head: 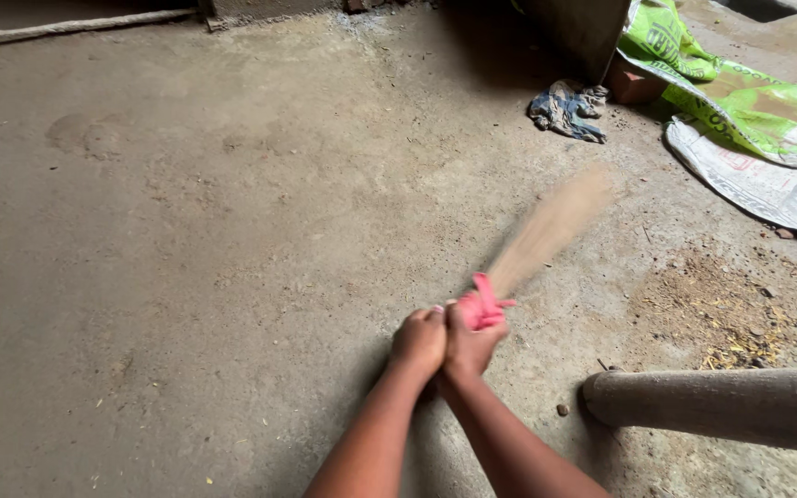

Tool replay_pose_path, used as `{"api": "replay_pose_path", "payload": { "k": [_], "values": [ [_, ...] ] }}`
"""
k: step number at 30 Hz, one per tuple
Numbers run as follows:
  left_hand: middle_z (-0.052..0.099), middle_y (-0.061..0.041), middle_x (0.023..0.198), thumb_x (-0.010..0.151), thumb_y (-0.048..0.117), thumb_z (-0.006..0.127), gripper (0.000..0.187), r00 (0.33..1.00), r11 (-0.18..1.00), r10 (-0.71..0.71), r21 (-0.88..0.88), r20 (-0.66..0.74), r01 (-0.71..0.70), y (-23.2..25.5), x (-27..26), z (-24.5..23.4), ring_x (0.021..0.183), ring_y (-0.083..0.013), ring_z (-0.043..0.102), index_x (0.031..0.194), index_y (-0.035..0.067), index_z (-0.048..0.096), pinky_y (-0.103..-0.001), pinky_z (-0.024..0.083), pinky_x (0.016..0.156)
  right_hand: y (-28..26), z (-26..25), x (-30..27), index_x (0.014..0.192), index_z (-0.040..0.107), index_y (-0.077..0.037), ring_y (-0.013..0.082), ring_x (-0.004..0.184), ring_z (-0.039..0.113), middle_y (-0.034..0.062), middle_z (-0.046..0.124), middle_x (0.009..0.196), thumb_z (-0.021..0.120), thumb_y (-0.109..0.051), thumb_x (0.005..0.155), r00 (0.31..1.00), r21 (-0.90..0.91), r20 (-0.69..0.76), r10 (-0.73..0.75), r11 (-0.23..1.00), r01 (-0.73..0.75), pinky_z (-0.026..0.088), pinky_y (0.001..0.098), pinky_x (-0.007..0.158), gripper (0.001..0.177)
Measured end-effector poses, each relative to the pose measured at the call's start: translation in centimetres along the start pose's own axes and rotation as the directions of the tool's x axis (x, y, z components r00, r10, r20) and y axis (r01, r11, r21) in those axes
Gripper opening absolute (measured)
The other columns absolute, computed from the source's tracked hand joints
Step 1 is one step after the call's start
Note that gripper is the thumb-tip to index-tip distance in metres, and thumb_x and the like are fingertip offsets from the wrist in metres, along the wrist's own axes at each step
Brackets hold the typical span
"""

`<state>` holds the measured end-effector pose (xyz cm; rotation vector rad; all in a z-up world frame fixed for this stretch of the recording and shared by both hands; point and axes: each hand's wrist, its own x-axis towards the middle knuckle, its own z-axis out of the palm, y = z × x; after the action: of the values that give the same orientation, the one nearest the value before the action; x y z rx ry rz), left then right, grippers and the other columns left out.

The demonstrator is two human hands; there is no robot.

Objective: The person sweeps a concrete floor using a traditional straw broom. They move the broom back and forth to gather dust and debris across the room, working near a doorway and a pile of bricks.

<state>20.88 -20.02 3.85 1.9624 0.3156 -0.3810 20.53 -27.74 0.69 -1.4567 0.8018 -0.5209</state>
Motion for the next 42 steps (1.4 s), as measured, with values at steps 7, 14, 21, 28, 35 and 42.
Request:
{"api": "replay_pose_path", "payload": {
  "k": [7, 14, 21, 28, 35, 42],
  "values": [
    [0.052, -0.023, 0.144, 0.097, 0.066, 0.027, 0.079, 0.945, 0.796, -0.324, -0.554, -0.050, 0.244, -2.3, -2.2, -3.2, 0.134, -0.0384, 0.054, 0.143, 0.005, 0.049, -0.048, 0.044, 0.111, -5.1, 0.3, -4.1, 0.127, 0.055, -0.006, 0.0195, 0.096, 0.067, 0.0124, 0.069, 0.111, 0.075, -0.019, 0.079, 0.736, -0.077, 0.677, 0.032, 0.997, 0.028, 0.055, 0.0335, 0.087, 0.054],
    [0.067, -0.031, 0.126, 0.107, 0.058, 0.019, 0.082, 0.980, 0.972, -0.148, 0.165, -0.136, 0.170, -6.4, 1.7, 1.8, 0.124, -0.0451, 0.062, 0.123, -0.006, 0.067, -0.049, 0.047, 0.108, -3.1, -1.1, -4.4, 0.123, 0.060, -0.003, 0.0225, 0.095, 0.071, 0.0152, 0.074, 0.111, 0.080, -0.022, 0.076, 0.928, -0.062, 0.364, 0.081, 0.996, -0.063, 0.057, 0.0366, 0.085, 0.054],
    [0.065, -0.029, 0.127, 0.102, 0.049, 0.038, 0.063, 0.990, 0.927, -0.131, 0.360, 0.057, 0.102, -7.6, 2.9, 3.0, 0.124, -0.0427, 0.062, 0.118, -0.002, 0.070, -0.048, 0.048, 0.107, -3.4, -3.1, -8.1, 0.131, 0.048, -0.008, 0.0308, 0.105, 0.068, 0.0177, 0.068, 0.119, 0.081, -0.032, 0.076, 0.964, -0.106, -0.123, 0.234, 0.963, -0.247, 0.049, 0.0402, 0.095, 0.069],
    [0.067, -0.028, 0.132, 0.102, 0.058, 0.035, 0.072, 0.984, 0.984, -0.181, -0.009, -0.006, 0.181, -3.6, -3.1, -3.7, 0.126, -0.0413, 0.063, 0.128, 0.000, 0.070, -0.046, 0.049, 0.108, -3.5, -1.3, -8.4, 0.128, 0.047, -0.003, 0.0298, 0.102, 0.065, 0.0205, 0.065, 0.116, 0.082, -0.032, 0.079, 0.983, -0.007, 0.183, 0.033, 0.999, -0.032, 0.053, 0.0386, 0.091, 0.067],
    [0.055, -0.015, 0.149, 0.098, 0.056, 0.030, 0.069, 0.967, 0.844, -0.199, -0.529, -0.161, 0.086, -3.1, -6.4, -5.9, 0.136, -0.0322, 0.054, 0.149, 0.013, 0.049, -0.042, 0.043, 0.111, -6.4, 0.7, -8.8, 0.127, 0.055, -0.005, 0.0198, 0.102, 0.070, 0.0138, 0.071, 0.116, 0.077, -0.023, 0.083, 0.756, -0.081, 0.650, 0.083, 0.996, -0.039, 0.058, 0.0324, 0.090, 0.053],
    [0.069, -0.032, 0.122, 0.108, 0.046, 0.024, 0.070, 0.906, 0.967, -0.254, -0.053, -0.340, 0.251, -4.5, -4.5, -4.0, 0.119, -0.0478, 0.064, 0.116, -0.006, 0.072, -0.052, 0.050, 0.104, -5.7, -0.6, -9.2, 0.109, 0.070, -0.002, 0.0147, 0.083, 0.070, 0.0085, 0.078, 0.097, 0.078, -0.023, 0.086, 0.734, -0.144, 0.662, 0.152, 0.987, -0.074, 0.056, 0.0308, 0.076, 0.032]
  ]
}}
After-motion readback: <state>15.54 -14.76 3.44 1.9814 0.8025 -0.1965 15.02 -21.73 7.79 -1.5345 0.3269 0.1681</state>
